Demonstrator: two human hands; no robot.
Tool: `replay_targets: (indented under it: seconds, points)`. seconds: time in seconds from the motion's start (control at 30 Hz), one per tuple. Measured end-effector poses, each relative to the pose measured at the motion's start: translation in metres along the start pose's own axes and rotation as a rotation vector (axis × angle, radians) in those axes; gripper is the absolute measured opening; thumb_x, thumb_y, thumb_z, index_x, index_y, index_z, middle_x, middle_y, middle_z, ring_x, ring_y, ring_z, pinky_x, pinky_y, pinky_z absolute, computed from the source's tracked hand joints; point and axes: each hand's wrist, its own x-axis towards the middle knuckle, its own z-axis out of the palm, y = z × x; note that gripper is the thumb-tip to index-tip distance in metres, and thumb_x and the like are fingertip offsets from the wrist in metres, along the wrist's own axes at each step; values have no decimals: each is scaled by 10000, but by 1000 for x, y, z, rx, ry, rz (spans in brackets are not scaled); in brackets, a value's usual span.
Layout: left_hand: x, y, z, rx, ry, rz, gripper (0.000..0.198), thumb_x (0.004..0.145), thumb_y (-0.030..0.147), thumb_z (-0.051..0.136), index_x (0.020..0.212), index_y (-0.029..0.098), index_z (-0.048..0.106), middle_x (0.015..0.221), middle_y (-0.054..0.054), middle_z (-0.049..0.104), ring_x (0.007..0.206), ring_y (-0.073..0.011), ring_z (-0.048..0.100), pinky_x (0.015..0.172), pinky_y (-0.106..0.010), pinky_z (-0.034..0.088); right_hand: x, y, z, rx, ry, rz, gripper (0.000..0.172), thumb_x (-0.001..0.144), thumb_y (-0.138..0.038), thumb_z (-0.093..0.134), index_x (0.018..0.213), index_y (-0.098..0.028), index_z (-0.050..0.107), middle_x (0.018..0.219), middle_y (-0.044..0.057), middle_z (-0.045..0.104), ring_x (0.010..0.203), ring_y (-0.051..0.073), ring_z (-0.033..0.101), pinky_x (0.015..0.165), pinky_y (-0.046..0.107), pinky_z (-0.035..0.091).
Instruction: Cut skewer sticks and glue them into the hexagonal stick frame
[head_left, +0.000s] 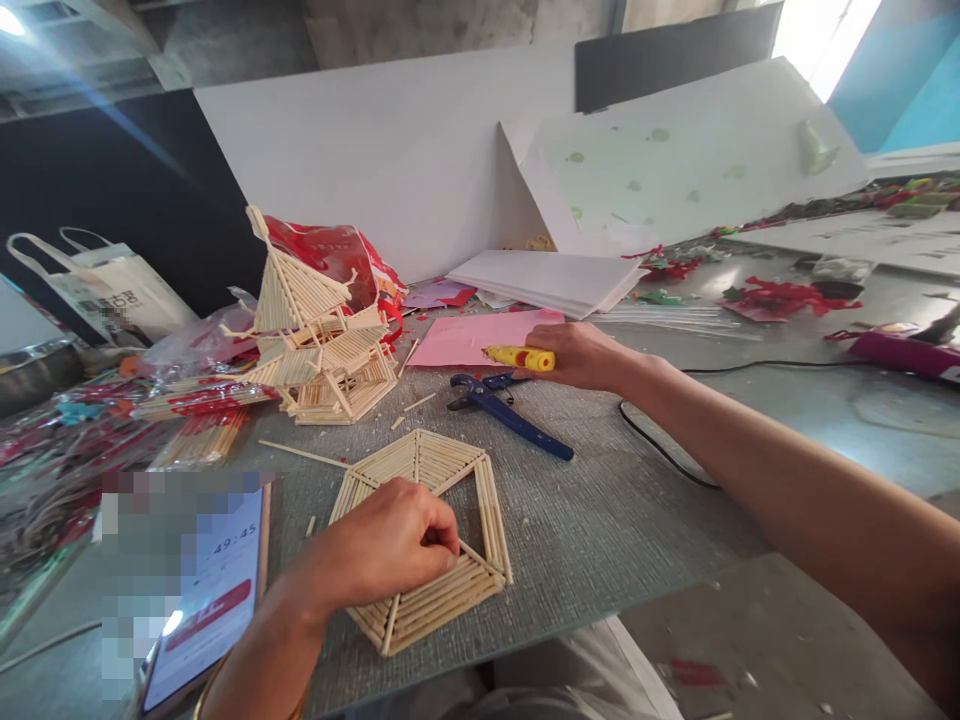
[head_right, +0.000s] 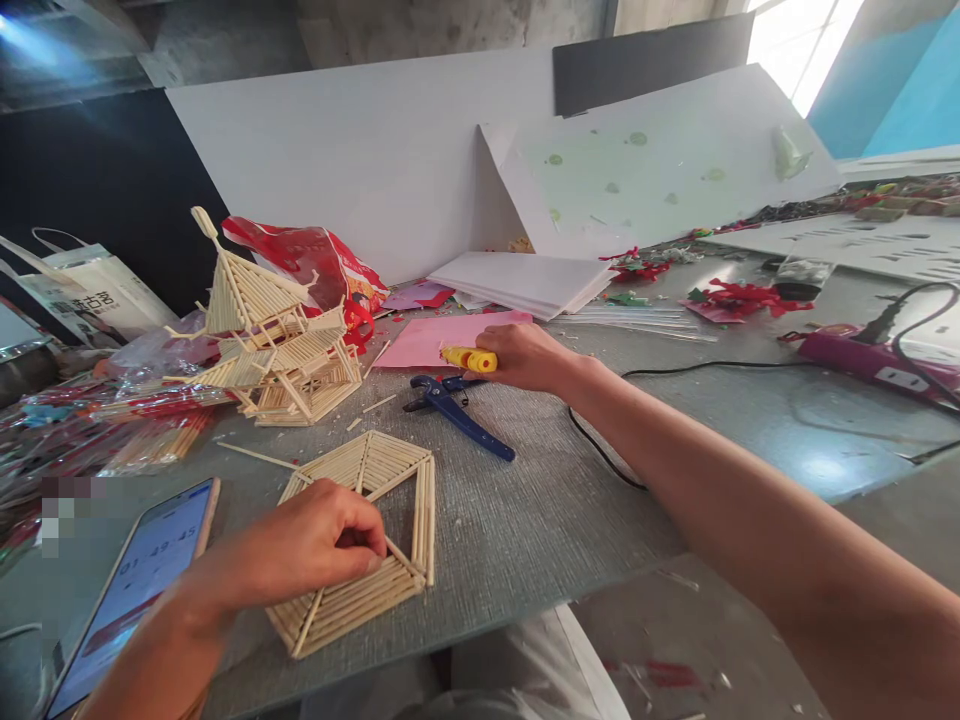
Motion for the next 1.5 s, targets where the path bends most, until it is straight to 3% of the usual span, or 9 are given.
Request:
replay_targets:
  seconds: [0.33, 1.23, 1.5]
  points:
    - [0, -1, 1, -7, 5, -9, 216, 697, 221, 502, 776, 188, 700, 748, -23, 695, 665, -133, 576, 598, -248, 360, 0, -3, -4, 10, -36, 37, 438, 808, -607, 423, 770, -185, 533, 749, 31, 544, 642, 130, 468, 544, 254, 279]
    - [0, -1, 3, -21, -18, -21, 227, 698, 222, 500, 780, 173, 706, 725, -37, 690, 632, -129, 566, 567, -243, 355, 0, 0, -5, 0, -31, 30, 428, 804, -596, 443, 762, -181, 540, 746, 31, 542, 633, 126, 461, 548, 250, 282]
    - [-3, -10, 0, -39, 13, 17, 239, 732, 271, 505, 829, 194, 710, 764, -30, 695, 667, -127, 579, 600, -242, 369, 0, 1, -6, 24, -28, 44, 433, 804, -605, 433, 759, -186, 532, 740, 28, 542, 644, 125, 469, 539, 243, 282]
